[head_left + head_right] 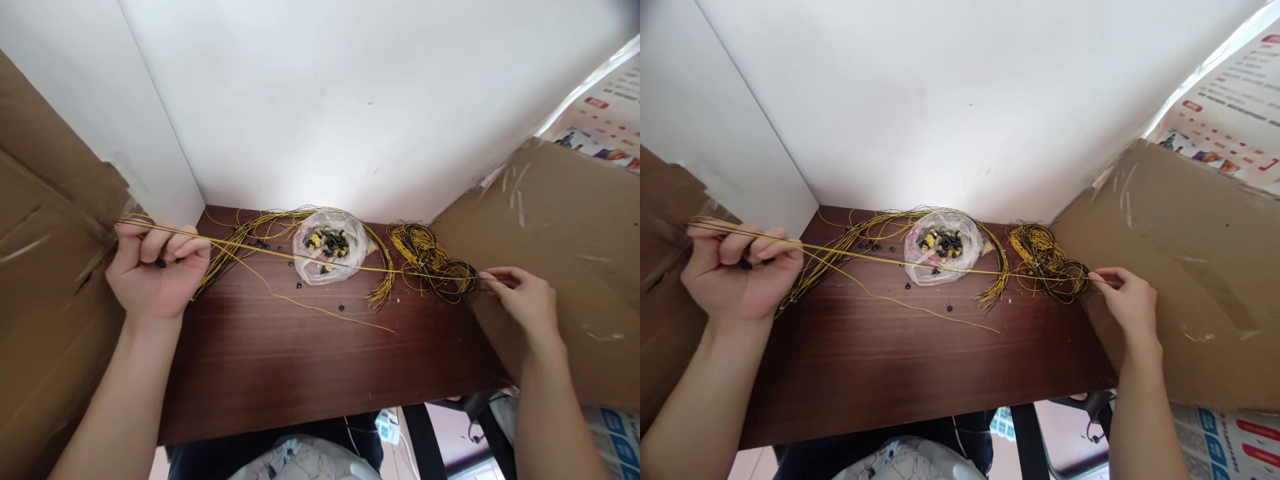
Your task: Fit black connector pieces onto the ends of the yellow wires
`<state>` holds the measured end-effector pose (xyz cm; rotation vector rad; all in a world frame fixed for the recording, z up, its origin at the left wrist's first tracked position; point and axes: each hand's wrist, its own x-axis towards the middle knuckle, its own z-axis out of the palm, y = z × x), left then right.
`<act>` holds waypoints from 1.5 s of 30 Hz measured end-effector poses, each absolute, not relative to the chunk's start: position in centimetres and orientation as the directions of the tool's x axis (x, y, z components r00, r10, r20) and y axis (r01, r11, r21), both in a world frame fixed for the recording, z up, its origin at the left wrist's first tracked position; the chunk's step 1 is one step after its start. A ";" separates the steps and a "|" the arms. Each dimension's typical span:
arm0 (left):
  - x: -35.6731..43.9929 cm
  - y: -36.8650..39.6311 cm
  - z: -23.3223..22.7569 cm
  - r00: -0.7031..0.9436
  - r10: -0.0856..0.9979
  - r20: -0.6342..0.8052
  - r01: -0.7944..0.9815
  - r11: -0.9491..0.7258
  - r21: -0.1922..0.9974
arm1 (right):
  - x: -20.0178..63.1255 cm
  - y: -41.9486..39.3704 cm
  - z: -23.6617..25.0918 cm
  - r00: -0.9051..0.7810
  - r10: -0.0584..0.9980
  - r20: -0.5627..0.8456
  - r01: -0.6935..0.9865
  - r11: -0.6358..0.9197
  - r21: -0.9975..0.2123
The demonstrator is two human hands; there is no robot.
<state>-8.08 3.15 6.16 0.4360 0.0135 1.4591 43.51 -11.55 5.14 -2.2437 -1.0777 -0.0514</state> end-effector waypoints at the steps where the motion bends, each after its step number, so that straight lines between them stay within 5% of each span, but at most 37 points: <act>1: -8.0 3.2 6.1 0.134 0.959 0.250 -0.951 0.053 0.306 | 43.3 -11.4 5.2 0.658 0.694 0.294 0.727 -0.481 -0.490; 4: -7.8 3.5 6.0 0.169 0.959 0.225 -0.891 0.052 0.450 | 41.5 -10.8 6.0 0.659 0.685 0.310 0.747 -0.548 -0.376; 8: -7.0 3.9 5.2 0.135 0.984 0.120 -0.585 -0.019 0.811 | 37.6 -10.1 7.5 0.677 0.716 0.170 0.504 -0.282 -0.817; 11: -6.3 3.8 4.3 0.021 0.991 0.133 -0.226 -0.125 0.966 | 34.7 -9.8 8.5 0.616 0.786 0.056 0.338 -0.199 -0.920; 15: -5.5 3.4 3.6 -0.025 0.933 0.358 0.309 -0.333 0.891 | 30.9 -9.4 9.7 0.424 0.904 0.046 0.334 -0.109 -0.936; 18: -4.9 3.0 3.3 0.045 0.887 0.459 0.470 -0.424 0.774 | 27.7 -8.6 10.3 0.200 0.978 0.064 0.408 -0.023 -0.913; 25: -3.8 1.7 3.2 0.398 0.806 0.439 0.330 -0.572 0.751 | 20.0 -5.6 10.1 -0.283 0.959 0.013 0.617 0.193 -0.763; 31: -2.9 0.9 2.9 0.596 0.723 0.351 0.208 -0.560 0.802 | 16.0 -4.4 8.7 -0.450 0.893 0.024 0.679 0.359 -0.640; 36: -2.7 1.0 3.1 0.647 0.674 0.358 0.132 -0.561 0.818 | 15.8 -3.9 8.6 -0.440 0.896 0.062 0.622 0.354 -0.699; 45: -3.0 1.4 2.5 0.596 0.689 0.411 0.225 -0.635 0.738 | 21.9 -4.5 9.3 -0.094 0.995 0.033 0.465 0.073 -0.882</act>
